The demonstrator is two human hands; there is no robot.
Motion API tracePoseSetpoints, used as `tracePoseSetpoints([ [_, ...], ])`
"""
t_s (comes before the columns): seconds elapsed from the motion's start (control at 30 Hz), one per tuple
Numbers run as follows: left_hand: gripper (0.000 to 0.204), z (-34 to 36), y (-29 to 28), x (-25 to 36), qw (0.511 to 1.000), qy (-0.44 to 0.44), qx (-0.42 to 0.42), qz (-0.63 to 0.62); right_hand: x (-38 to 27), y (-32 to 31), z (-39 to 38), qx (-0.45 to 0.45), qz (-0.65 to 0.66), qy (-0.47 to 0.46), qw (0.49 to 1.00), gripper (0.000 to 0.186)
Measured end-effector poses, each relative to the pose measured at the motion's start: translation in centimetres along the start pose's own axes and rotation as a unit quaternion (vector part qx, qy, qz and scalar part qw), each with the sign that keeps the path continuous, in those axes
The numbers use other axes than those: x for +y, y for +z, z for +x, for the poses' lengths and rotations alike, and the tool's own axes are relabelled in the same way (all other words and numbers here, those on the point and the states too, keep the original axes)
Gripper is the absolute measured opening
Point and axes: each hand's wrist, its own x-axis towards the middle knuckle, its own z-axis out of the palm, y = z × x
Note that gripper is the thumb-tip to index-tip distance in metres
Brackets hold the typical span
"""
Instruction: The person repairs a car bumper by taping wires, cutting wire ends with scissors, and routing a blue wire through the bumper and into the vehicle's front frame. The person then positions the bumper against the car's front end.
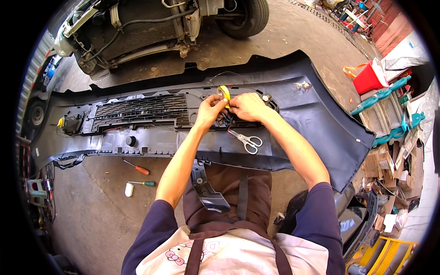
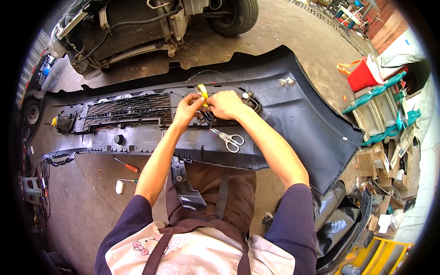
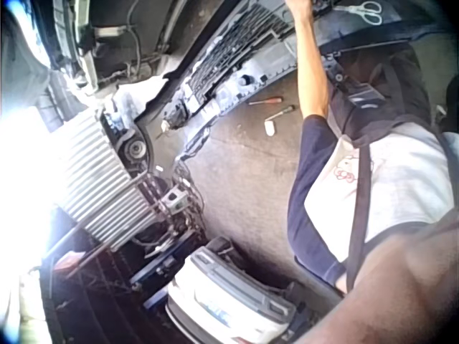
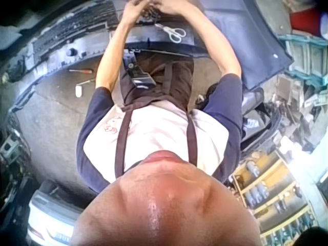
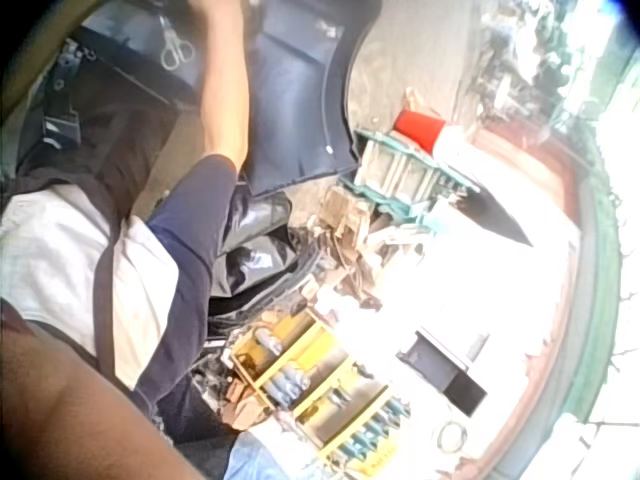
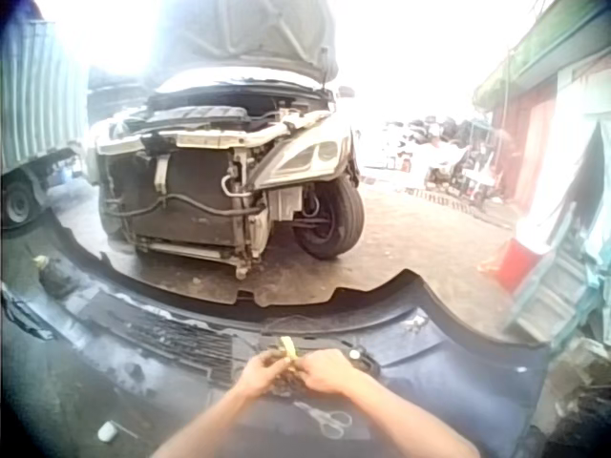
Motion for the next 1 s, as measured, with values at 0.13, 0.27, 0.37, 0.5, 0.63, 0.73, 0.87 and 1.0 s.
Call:
tracePoseSetpoints([
  [0.13,0.029,-0.1,0.8,0.2,0.995,-0.023,0.027,-0.092,0.3,0.4,0.0,0.022,-0.011,-0.015,1.0,0.021],
  [0.27,0.031,0.1,-0.2,-0.6,0.964,-0.025,-0.055,-0.26,0.4,0.2,0.0,0.047,0.008,-0.025,0.999,0.023],
  [0.37,0.042,-1.3,-0.5,0.1,0.95,0.031,-0.108,-0.291,0.7,-0.2,-0.1,0.046,0.008,-0.024,0.999,0.023],
  [0.5,0.056,-1.9,-2.0,0.4,0.916,0.025,-0.222,-0.334,0.9,-0.3,0.3,0.011,-0.035,-0.033,0.999,0.022],
  [0.63,0.05,-0.9,-1.9,0.9,0.959,-0.008,-0.149,-0.239,0.5,-0.4,0.3,0.024,-0.026,-0.04,0.999,0.02],
  [0.73,0.054,0.0,-1.6,0.6,0.98,0.023,-0.153,-0.127,0.6,-0.1,0.3,0.065,-0.009,-0.067,0.996,0.02],
  [0.87,0.054,0.7,-0.7,0.6,0.991,0.043,-0.126,0.019,0.7,0.0,0.2,0.058,-0.018,-0.046,0.997,0.021],
  [1.0,0.043,0.3,0.6,2.0,0.968,0.109,-0.009,0.227,0.4,-0.4,0.3,0.029,0.032,0.026,0.999,0.023],
])
